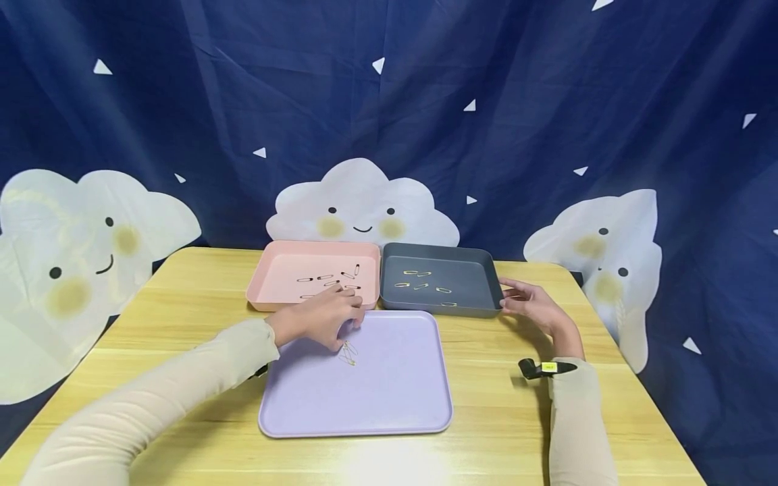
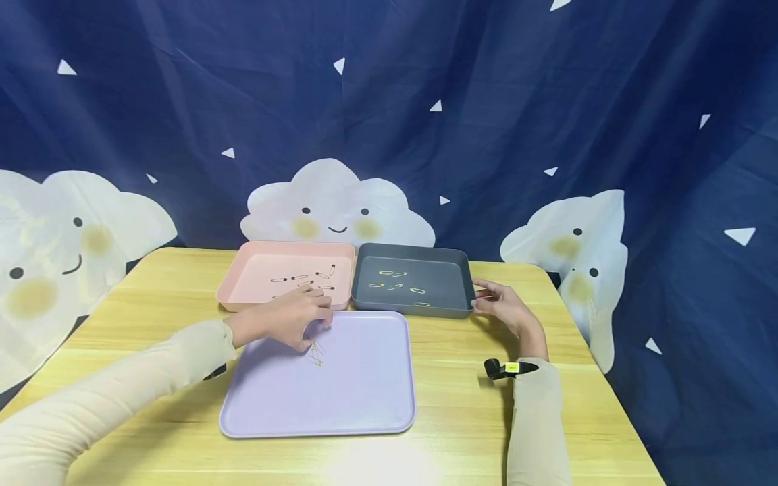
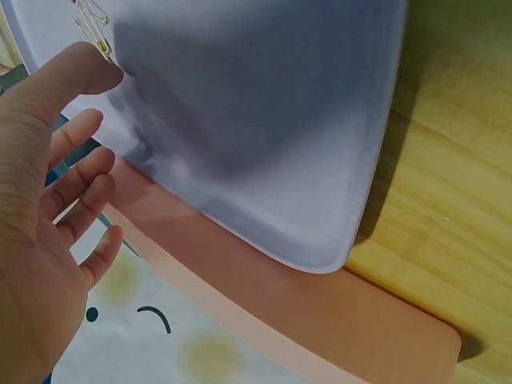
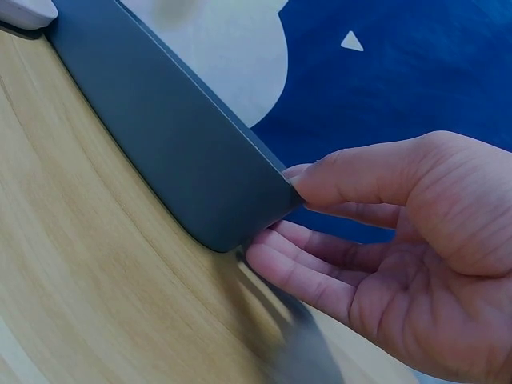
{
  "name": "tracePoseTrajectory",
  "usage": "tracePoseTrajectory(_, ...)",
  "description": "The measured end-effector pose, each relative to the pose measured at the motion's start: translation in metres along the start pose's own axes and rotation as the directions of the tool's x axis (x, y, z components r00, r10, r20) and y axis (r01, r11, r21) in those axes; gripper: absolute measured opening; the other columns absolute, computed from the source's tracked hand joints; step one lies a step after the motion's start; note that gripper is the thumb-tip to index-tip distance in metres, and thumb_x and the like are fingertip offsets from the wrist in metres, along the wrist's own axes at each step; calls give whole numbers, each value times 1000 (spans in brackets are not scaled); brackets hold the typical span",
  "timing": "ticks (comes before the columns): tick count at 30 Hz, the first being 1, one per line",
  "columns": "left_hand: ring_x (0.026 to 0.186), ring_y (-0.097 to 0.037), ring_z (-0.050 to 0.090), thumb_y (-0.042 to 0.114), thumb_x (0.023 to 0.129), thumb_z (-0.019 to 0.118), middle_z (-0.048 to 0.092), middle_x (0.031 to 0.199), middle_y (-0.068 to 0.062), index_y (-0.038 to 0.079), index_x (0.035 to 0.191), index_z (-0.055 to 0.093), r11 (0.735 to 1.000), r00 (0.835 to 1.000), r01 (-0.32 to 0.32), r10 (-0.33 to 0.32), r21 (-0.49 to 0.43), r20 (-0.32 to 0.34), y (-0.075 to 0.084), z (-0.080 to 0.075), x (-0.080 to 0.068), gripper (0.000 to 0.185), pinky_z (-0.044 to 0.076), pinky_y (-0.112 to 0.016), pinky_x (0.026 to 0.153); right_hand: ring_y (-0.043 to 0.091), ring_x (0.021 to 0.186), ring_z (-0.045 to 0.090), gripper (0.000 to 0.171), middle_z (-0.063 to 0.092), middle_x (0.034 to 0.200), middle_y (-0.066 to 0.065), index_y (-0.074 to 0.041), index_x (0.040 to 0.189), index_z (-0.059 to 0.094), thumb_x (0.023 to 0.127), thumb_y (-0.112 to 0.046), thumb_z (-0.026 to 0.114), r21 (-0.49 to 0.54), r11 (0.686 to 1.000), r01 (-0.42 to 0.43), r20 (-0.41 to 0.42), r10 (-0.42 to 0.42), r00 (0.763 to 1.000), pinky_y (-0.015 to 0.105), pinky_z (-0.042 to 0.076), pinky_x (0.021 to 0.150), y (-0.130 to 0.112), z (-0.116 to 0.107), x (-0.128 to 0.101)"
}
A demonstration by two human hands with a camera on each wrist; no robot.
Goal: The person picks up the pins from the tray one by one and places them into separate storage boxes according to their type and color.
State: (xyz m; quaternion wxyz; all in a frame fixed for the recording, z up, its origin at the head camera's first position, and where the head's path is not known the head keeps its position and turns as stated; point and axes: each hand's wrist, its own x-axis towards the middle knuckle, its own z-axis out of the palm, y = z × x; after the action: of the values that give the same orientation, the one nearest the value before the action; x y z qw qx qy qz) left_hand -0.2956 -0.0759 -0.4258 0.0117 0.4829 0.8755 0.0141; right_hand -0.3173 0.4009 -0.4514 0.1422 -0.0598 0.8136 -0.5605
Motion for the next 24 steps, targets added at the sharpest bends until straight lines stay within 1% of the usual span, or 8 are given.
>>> tracePoseTrajectory(5,99,-20,53,32,65,88,56,96,4,20,92,65,1000,1000,-9,9,11,-16,1,0,-1,38,47,-57,97,-1,100,62,69,43,141,39,5,157,30,96,-2,63,6,1000,8,2,-8,1000,22,57,89,1,0,1)
tracePoseTrajectory(7,99,-20,53,32,65,88,57,97,4,20,91,65,1000,1000,-11,11,11,-20,2,0,-1,37,47,-56,97,-2,100,61,69,43,142,40,5,157,30,96,-2,63,4,1000,14,6,-14,1000,22,57,89,1,0,1)
tracePoseTrajectory(13,98,-18,53,29,67,85,56,95,6,22,87,65,1000,999,-13,13,3,-29,2,4,-1,29,46,-51,95,-1,101,61,70,43,142,40,5,157,30,96,-3,64,5,1000,16,10,-16,1000,22,57,89,-1,2,-1)
tracePoseTrajectory(16,97,-18,54,28,68,83,58,96,5,22,85,65,1000,999,-18,18,-3,-38,3,6,-1,26,46,-50,96,1,100,62,70,44,141,39,5,157,30,96,-3,64,8,1000,15,8,-15,1000,22,57,89,-2,2,-1)
tracePoseTrajectory(19,98,-18,56,28,67,83,64,102,3,23,84,65,1000,999,-25,24,-10,-43,4,6,0,25,46,-49,96,1,99,63,70,44,140,39,5,157,30,96,-3,64,9,1000,13,7,-13,1000,22,57,89,-2,2,-1)
tracePoseTrajectory(22,100,-20,57,27,68,83,67,107,0,23,81,65,999,999,-33,33,-12,-40,6,6,1,23,46,-49,94,0,99,63,70,44,140,39,6,157,29,96,-4,63,5,1000,14,8,-15,1000,22,57,89,-1,1,-1)
tracePoseTrajectory(24,105,-21,59,27,68,83,70,119,-5,23,79,65,999,999,-33,33,-16,-34,7,5,2,22,46,-49,96,0,99,63,70,44,141,40,6,157,29,96,-4,63,6,1000,11,6,-11,1000,22,57,90,0,1,-1)
